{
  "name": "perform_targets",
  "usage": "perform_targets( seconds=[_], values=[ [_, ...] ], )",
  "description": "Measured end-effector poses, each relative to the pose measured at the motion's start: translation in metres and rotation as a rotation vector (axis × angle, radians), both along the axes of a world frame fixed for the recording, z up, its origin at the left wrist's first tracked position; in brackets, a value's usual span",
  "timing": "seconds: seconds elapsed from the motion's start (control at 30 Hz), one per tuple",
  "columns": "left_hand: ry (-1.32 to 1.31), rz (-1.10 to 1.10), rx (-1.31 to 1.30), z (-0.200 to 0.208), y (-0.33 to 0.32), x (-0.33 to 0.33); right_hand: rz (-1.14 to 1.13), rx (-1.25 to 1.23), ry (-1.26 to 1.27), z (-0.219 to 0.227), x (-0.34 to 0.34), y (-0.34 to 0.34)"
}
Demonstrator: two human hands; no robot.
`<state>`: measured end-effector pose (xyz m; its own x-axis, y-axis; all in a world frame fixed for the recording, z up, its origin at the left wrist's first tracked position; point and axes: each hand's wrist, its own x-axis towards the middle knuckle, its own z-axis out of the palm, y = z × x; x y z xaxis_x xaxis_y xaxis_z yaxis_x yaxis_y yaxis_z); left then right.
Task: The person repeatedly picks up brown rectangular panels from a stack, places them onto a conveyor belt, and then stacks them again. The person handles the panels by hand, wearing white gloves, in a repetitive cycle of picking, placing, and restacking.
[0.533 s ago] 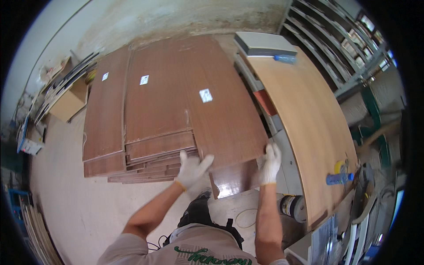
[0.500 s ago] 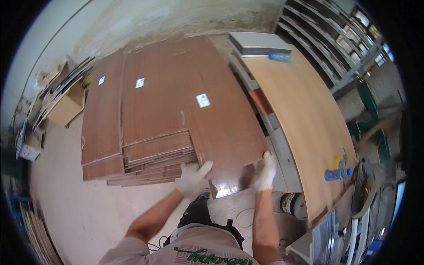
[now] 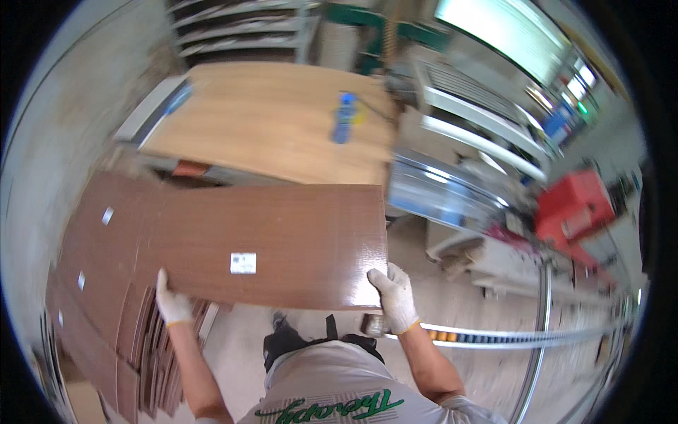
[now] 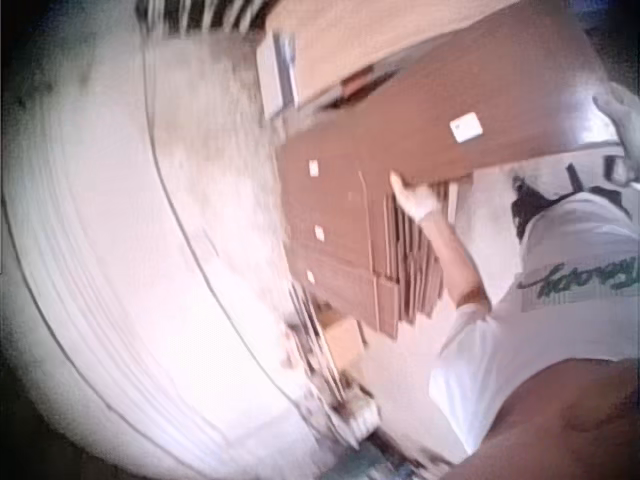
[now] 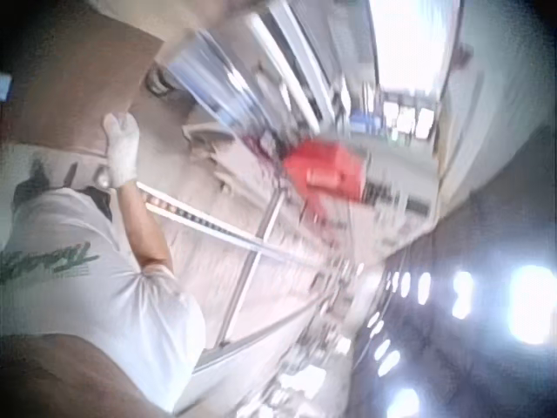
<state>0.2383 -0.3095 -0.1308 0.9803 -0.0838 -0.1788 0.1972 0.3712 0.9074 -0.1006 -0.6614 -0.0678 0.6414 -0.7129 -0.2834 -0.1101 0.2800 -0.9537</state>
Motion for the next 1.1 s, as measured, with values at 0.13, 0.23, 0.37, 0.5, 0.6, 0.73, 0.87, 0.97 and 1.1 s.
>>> perform_targets(
  seconds=[0.13,0.23,0.37,0.5,0.6,0.73,0.87,0.97,1.1],
  values=[
    [0.246,-0.143,-0.28,-0.025,-0.037,0.017,-0.187,-0.014,-0.063,-0.015,-0.146,-0.073],
    [0.21,-0.231,-0.264,-0.037,-0.119,0.005,-0.287,-0.034,-0.036,-0.035,-0.231,-0.136],
    [0.156,-0.204,-0.05,-0.063,-0.264,-0.025,-0.436,-0.085,0.063,-0.082,-0.323,-0.234],
    [0.07,-0.54,0.195,-0.063,-0.343,-0.07,-0.774,-0.383,0.297,-0.119,-0.387,-0.329],
    [0.045,-0.734,0.312,-0.052,-0.376,-0.102,-1.615,-0.296,-0.054,-0.127,-0.382,-0.332],
    [0.073,-0.933,0.447,-0.042,-0.404,-0.132,-1.308,-0.07,-0.311,-0.139,-0.264,-0.23],
    [0.114,-1.009,0.462,-0.038,-0.424,-0.153,-1.42,-0.02,-0.024,-0.125,-0.117,-0.227],
    [0.085,-0.963,0.488,-0.035,-0.438,-0.166,-1.585,0.042,-0.121,-0.102,-0.099,-0.255],
    [0.148,-0.854,0.598,-0.034,-0.456,-0.194,-1.569,0.158,-0.169,-0.096,-0.126,-0.275]
  ],
)
